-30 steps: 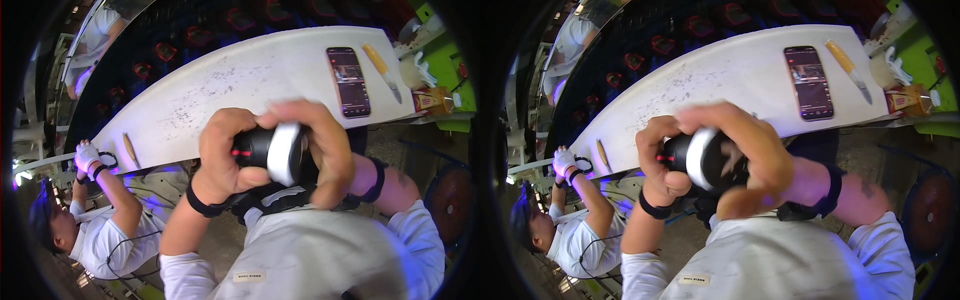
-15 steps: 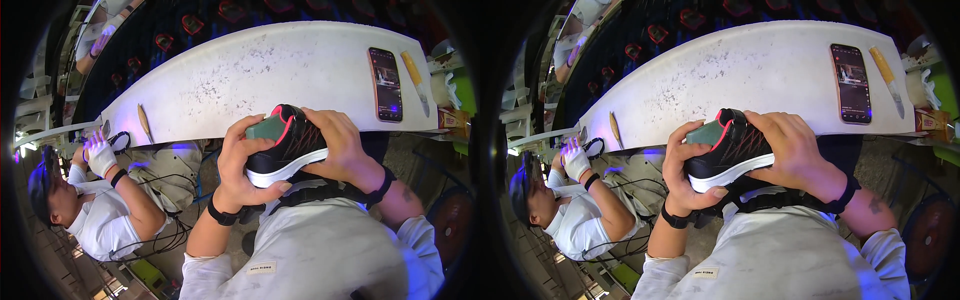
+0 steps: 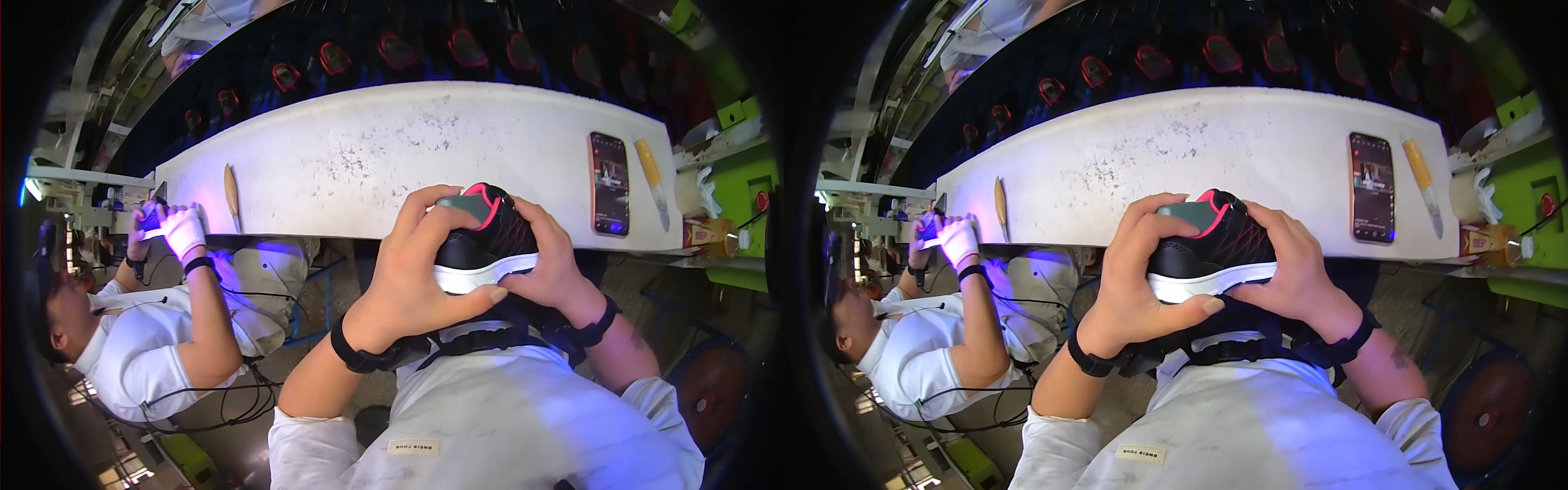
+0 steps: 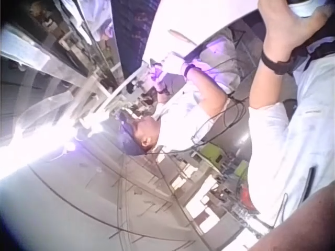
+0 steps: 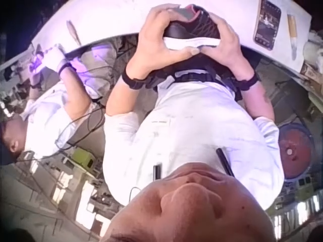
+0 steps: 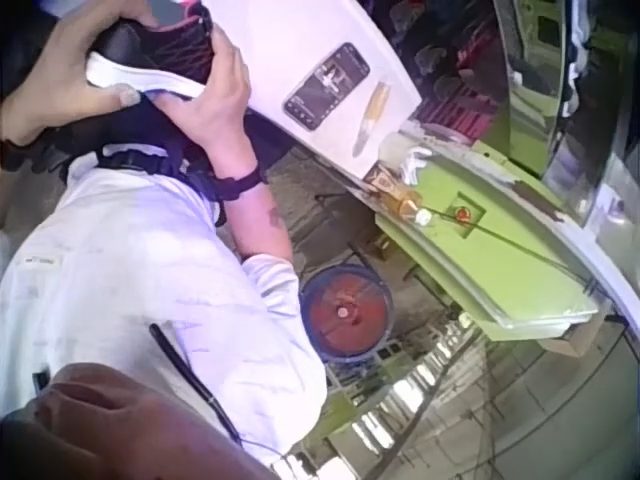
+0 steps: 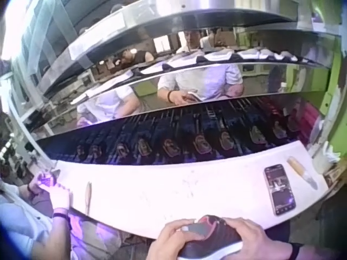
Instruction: Inspecting and cleaning finished shoes at a quality control station.
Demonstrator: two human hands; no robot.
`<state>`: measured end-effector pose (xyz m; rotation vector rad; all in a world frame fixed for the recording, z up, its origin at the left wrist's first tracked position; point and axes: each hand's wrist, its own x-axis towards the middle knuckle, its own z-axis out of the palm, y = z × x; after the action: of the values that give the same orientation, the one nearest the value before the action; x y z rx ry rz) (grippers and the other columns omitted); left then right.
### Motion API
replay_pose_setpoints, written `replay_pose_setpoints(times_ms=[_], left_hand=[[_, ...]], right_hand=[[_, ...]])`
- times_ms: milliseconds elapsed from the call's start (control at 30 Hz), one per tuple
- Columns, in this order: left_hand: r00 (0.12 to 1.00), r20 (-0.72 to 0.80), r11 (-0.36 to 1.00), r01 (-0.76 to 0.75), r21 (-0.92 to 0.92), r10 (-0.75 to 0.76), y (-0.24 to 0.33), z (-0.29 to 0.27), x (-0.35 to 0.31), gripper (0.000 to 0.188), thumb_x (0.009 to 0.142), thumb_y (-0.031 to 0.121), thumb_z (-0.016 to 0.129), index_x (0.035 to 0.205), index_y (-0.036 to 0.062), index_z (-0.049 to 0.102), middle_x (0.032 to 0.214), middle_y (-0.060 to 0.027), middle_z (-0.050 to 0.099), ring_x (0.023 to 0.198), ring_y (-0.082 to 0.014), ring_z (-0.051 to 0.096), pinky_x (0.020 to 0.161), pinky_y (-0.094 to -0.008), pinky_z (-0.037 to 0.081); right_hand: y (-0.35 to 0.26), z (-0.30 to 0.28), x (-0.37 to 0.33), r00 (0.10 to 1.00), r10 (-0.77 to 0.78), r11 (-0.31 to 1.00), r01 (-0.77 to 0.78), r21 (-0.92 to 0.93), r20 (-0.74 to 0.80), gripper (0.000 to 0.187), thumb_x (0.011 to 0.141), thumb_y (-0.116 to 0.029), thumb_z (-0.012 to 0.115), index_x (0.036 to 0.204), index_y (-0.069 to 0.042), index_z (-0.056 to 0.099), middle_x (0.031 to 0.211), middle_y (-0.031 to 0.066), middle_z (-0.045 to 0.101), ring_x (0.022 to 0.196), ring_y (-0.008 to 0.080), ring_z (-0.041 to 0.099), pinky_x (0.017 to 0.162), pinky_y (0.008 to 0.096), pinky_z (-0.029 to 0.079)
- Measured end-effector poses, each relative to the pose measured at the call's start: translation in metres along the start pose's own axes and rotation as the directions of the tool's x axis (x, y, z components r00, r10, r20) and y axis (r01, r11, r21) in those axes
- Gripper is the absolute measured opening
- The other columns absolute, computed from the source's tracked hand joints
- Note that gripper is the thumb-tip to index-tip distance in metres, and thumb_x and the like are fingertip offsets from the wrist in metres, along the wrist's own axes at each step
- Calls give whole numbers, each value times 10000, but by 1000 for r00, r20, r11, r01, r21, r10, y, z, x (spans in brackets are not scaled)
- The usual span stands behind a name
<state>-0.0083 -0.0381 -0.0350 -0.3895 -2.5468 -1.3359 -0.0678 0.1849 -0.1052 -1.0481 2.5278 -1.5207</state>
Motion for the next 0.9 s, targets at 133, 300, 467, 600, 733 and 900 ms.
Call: replay_pose_setpoints(times_ms=[133, 300, 467, 600, 733, 900], left_hand=[[988, 137, 979, -36, -198, 64, 3, 3, 9, 958, 634, 377, 907, 1395, 36, 436, 1384, -236, 481, 1294, -355, 507, 1075, -437, 416], [988, 124, 975, -60, -216, 88, 10, 14, 11, 932, 647, 291, 876, 1414, 39, 410, 1410, -242, 456, 1324, -401, 463, 1100, -462, 396], [985, 148, 960, -46, -277, 90, 18, 22, 11, 905, 664, 301, 879, 1402, 57, 417, 1475, -288, 373, 1372, -437, 410, 1114, -485, 368], [980, 184, 957, -13, -291, 70, 24, 26, 11, 914, 657, 322, 899, 1396, 69, 424, 1518, -308, 316, 1398, -441, 387, 1118, -487, 359], [984, 169, 958, -11, -287, 62, 25, 36, 4, 953, 621, 317, 929, 1383, 59, 418, 1524, -333, 302, 1398, -452, 393, 1112, -490, 366], [989, 90, 961, -89, -263, 117, 27, 48, -1, 971, 644, 411, 946, 1361, 45, 403, 1507, -358, 317, 1360, -450, 456, 1095, -492, 398]], right_hand=[[17, -16, -1, 978, 141, 933, -183, 310, 154, 937, 614, -214, 923, 1415, -17, 478, 1265, 155, 629, 1183, 272, 624, 1041, 377, 463], [64, -105, 2, 989, 32, 994, -47, -100, -146, 679, 846, -327, 744, 1396, -5, 510, 1308, 192, 600, 1246, 310, 575, 1071, 412, 430], [136, -189, -14, 922, 206, 629, -382, -677, -329, 483, 901, -181, 647, 1327, 28, 561, 1194, 264, 617, 1111, 432, 595, 972, 462, 471], [146, -191, -22, 896, 271, 669, -438, -600, -352, 388, 906, -122, 616, 1251, 50, 567, 1056, 204, 636, 955, 367, 643, 841, 439, 517], [43, -150, 13, 738, 409, 856, -105, 506, -537, 264, 895, -33, 541, 1157, -10, 532, 1034, 90, 595, 915, 224, 646, 690, 327, 552], [-49, -75, 31, 947, 313, -187, 136, 973, -72, 446, 962, -207, 479, 1383, -68, 439, 998, 119, 559, 868, 262, 611, 647, 418, 559]])
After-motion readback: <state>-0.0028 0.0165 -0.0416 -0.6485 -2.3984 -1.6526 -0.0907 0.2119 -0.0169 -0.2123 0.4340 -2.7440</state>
